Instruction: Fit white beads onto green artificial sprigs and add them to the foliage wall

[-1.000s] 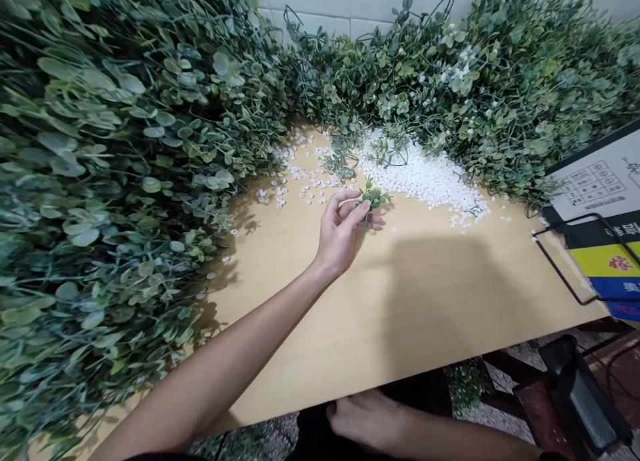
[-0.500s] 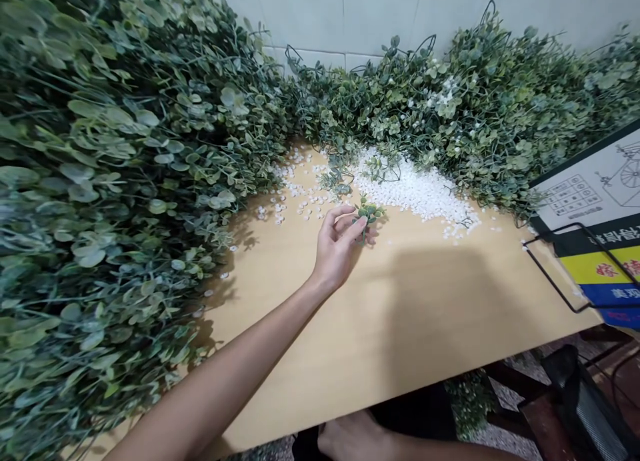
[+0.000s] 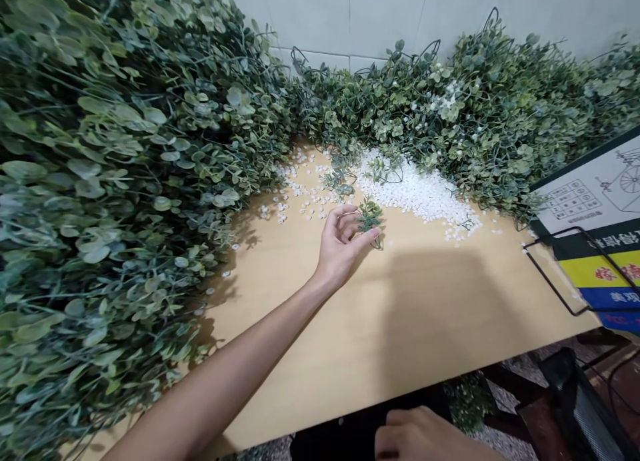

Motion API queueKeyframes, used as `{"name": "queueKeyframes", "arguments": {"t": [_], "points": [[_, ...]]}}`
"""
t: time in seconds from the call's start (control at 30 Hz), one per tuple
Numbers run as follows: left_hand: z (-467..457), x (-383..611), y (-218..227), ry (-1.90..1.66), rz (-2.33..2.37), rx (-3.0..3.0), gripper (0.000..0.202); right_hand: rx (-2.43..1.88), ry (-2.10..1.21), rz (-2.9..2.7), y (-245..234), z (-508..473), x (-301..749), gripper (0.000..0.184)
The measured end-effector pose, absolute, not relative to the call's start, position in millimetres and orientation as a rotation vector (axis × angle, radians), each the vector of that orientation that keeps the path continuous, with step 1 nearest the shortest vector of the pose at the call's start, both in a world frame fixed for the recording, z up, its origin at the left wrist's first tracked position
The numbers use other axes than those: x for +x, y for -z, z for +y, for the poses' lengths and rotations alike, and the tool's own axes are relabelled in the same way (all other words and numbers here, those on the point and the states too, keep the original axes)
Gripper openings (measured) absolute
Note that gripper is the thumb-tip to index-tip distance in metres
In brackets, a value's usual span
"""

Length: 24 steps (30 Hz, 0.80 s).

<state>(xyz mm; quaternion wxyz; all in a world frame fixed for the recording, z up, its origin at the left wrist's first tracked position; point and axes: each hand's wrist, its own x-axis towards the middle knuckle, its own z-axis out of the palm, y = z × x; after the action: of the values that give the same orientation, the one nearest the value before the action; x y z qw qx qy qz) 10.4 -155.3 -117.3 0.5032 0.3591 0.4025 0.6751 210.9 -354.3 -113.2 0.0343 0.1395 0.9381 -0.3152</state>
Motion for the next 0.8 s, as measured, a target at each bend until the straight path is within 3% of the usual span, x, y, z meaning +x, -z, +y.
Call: {"name": "queueKeyframes", "arguments": {"t": [0.07,0.17,0.3,0.4,0.47,0.67,0.8], "points": [[-155.2,10.9,117.3,-1.641,0.977,0.870,0.060,0.425,0.940,2.834,104.2,-349.0,215.1,0.013],[-155.3,11.2,117.9,-1.633,0.948,0.881,0.060,0.500,0.864,2.711,126.9,-360.3,201.6,0.008],[-155.6,10.4,119.4,-1.625,0.955,0.901,0.060,0.474,0.735,2.863,185.9,-389.5,162.6,0.029],[-155.9,9.7,119.7,-1.631,0.958,0.909,0.060,0.433,0.623,2.884,218.8,-403.9,132.2,0.010],[-156.1,9.5,119.1,-1.630,0.960,0.899,0.060,0.360,0.649,2.815,230.2,-408.4,116.7,0.009],[-157.5,9.7,116.1,-1.639,0.970,0.889,0.064,0.386,0.705,2.647,234.5,-411.1,93.0,0.030],[-158.4,9.9,115.3,-1.640,0.976,0.902,0.067,0.455,0.596,2.672,218.1,-403.2,91.1,0.022]]}}
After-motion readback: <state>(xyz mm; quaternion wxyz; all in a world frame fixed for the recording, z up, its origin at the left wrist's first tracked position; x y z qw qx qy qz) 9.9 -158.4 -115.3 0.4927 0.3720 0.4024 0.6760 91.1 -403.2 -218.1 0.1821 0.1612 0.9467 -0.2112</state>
